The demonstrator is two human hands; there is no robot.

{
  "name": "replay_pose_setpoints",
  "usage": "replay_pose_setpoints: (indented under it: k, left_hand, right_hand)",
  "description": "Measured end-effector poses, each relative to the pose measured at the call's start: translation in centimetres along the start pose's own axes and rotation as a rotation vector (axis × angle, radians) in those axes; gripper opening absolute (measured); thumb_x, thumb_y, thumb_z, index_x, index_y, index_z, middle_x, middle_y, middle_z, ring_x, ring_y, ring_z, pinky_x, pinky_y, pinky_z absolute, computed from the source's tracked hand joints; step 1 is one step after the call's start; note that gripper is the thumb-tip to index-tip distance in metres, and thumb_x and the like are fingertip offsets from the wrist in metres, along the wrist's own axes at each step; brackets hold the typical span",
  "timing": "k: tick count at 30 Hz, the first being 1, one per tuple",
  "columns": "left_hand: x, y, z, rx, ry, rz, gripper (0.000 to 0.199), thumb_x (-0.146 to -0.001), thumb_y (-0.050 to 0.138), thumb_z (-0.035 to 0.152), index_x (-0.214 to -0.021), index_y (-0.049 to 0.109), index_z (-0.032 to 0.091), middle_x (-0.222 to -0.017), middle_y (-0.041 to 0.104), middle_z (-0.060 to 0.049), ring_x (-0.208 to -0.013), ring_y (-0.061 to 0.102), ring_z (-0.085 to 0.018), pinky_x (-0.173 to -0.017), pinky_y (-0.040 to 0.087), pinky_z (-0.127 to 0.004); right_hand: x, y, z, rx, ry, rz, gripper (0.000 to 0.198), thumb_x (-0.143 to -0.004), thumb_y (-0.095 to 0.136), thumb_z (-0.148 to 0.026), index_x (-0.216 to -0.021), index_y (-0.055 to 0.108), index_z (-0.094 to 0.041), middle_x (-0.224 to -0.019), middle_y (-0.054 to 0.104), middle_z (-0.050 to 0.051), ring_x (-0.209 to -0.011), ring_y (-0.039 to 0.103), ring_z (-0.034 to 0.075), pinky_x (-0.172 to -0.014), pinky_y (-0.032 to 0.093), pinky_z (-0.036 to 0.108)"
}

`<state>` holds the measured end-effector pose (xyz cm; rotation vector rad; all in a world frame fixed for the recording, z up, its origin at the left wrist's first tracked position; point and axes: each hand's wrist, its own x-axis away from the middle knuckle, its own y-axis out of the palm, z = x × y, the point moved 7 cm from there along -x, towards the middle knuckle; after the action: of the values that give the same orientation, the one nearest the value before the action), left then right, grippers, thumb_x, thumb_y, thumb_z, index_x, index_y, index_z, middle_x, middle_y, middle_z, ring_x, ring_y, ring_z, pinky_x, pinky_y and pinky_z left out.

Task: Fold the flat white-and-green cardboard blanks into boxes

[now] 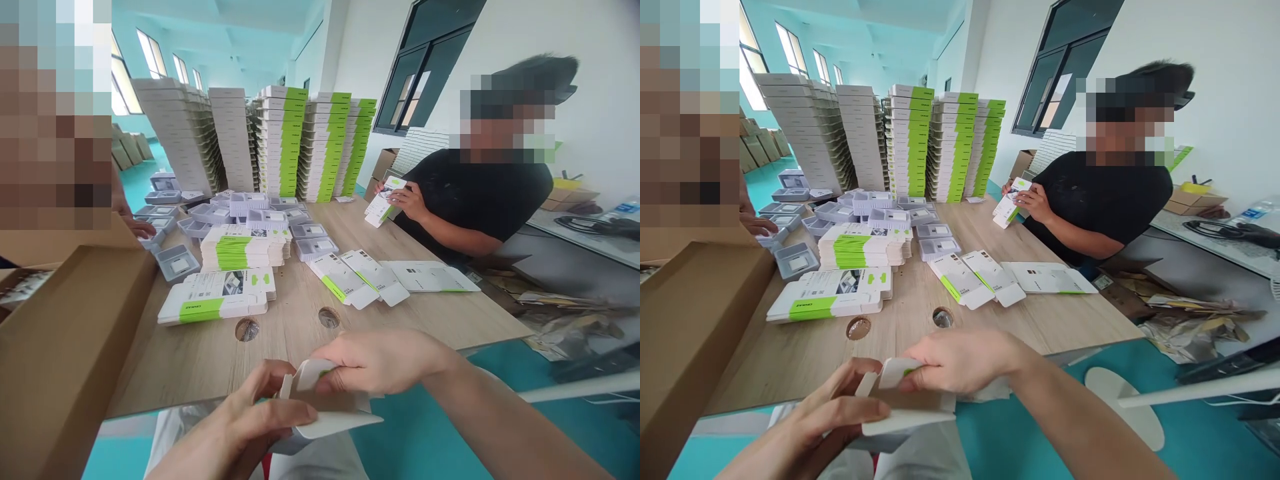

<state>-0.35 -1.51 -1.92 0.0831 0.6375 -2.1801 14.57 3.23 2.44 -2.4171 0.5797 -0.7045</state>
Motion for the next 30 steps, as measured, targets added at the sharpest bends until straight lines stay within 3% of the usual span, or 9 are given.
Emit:
replay_pose_setpoints:
  k: [5,9,11,15,18,20,25,27,30]
  left_hand:
    - [0.7,0.4,-0.7,0.030,-0.024,0.019,0.042,-0.104,0.052,0.026,-0.139,0.064,0.047,-0.143,0.062,-0.007,-0.121,0.068,-0.022,-0.099,0.058,-0.030]
    - [1.4,-0.4,-2.9,0.439,-0.298,0.380,0.052,-0.103,0.055,0.044,-0.154,0.045,0.046,-0.147,0.066,-0.004,-0.136,0.060,-0.026,-0.112,0.050,-0.040]
    - [1.5,-0.2,-3.9,0.575,-0.444,0.498,0.051,-0.099,0.058,0.054,-0.147,0.058,0.037,-0.138,0.073,-0.007,-0.134,0.062,-0.029,-0.113,0.048,-0.043]
    - [-0.2,1.2,-4.2,0.632,-0.514,0.382,0.046,-0.088,0.071,0.060,-0.113,0.081,0.022,-0.115,0.081,-0.010,-0.118,0.068,-0.032,-0.104,0.051,-0.040]
    - [-0.6,1.7,-4.7,0.719,-0.534,0.379,0.041,-0.083,0.079,0.053,-0.113,0.077,0.026,-0.112,0.080,-0.003,-0.104,0.070,-0.024,-0.093,0.053,-0.031]
    - [-0.7,1.7,-4.7,0.735,-0.520,0.376,0.042,-0.085,0.078,0.053,-0.119,0.073,0.030,-0.122,0.076,-0.002,-0.110,0.069,-0.023,-0.097,0.051,-0.031]
    - [-1.0,1.7,-3.8,0.578,-0.488,0.146,0.061,-0.094,0.061,0.061,-0.148,0.056,0.033,-0.155,0.057,-0.006,-0.149,0.044,-0.029,-0.124,0.032,-0.047]
    - [-1.2,1.6,-3.7,0.467,-0.489,0.093,0.061,-0.093,0.062,0.063,-0.143,0.063,0.028,-0.149,0.063,-0.010,-0.148,0.045,-0.032,-0.124,0.030,-0.052]
    - [-1.7,1.2,-3.1,0.316,-0.475,0.171,0.056,-0.094,0.057,0.066,-0.125,0.076,0.024,-0.120,0.079,-0.010,-0.124,0.066,-0.031,-0.113,0.047,-0.045]
  right_hand:
    - [-0.1,0.6,0.3,0.378,0.105,0.085,0.031,-0.104,0.049,-0.026,-0.087,0.074,-0.018,-0.066,0.067,0.001,-0.055,0.053,0.014,-0.050,0.026,0.026]
    - [0.5,0.6,-0.8,0.468,0.077,0.190,0.028,-0.106,0.046,-0.025,-0.100,0.073,-0.019,-0.060,0.063,-0.001,-0.048,0.049,0.013,-0.049,0.022,0.027]
    - [0.5,0.5,-1.4,0.476,0.060,0.229,0.028,-0.107,0.046,-0.026,-0.098,0.072,-0.019,-0.058,0.063,-0.002,-0.045,0.047,0.012,-0.048,0.021,0.027]
    - [0.0,0.5,-1.8,0.590,0.088,0.221,0.021,-0.104,0.052,-0.023,-0.097,0.071,-0.017,-0.058,0.065,-0.002,-0.043,0.049,0.012,-0.046,0.018,0.028]
    - [-0.5,0.6,-2.5,0.701,0.056,0.222,0.024,-0.105,0.053,-0.027,-0.121,0.068,-0.018,-0.062,0.071,-0.001,-0.047,0.059,0.015,-0.046,0.018,0.029]
    - [-0.7,0.8,-2.9,0.741,0.022,0.218,0.033,-0.106,0.052,-0.030,-0.136,0.061,-0.019,-0.067,0.075,0.001,-0.053,0.066,0.019,-0.048,0.021,0.030]
    - [-1.1,1.2,-2.8,0.763,0.023,0.167,0.019,-0.100,0.056,-0.018,-0.114,0.069,-0.016,-0.076,0.079,0.006,-0.060,0.070,0.021,-0.050,0.021,0.031]
    - [-1.3,1.2,-2.6,0.757,0.021,0.171,0.020,-0.097,0.058,-0.014,-0.115,0.068,-0.015,-0.077,0.079,0.006,-0.059,0.068,0.020,-0.049,0.020,0.030]
    - [-1.2,0.8,-2.0,0.705,0.096,0.180,0.015,-0.101,0.057,-0.018,-0.111,0.069,-0.014,-0.071,0.075,0.004,-0.055,0.062,0.017,-0.047,0.019,0.029]
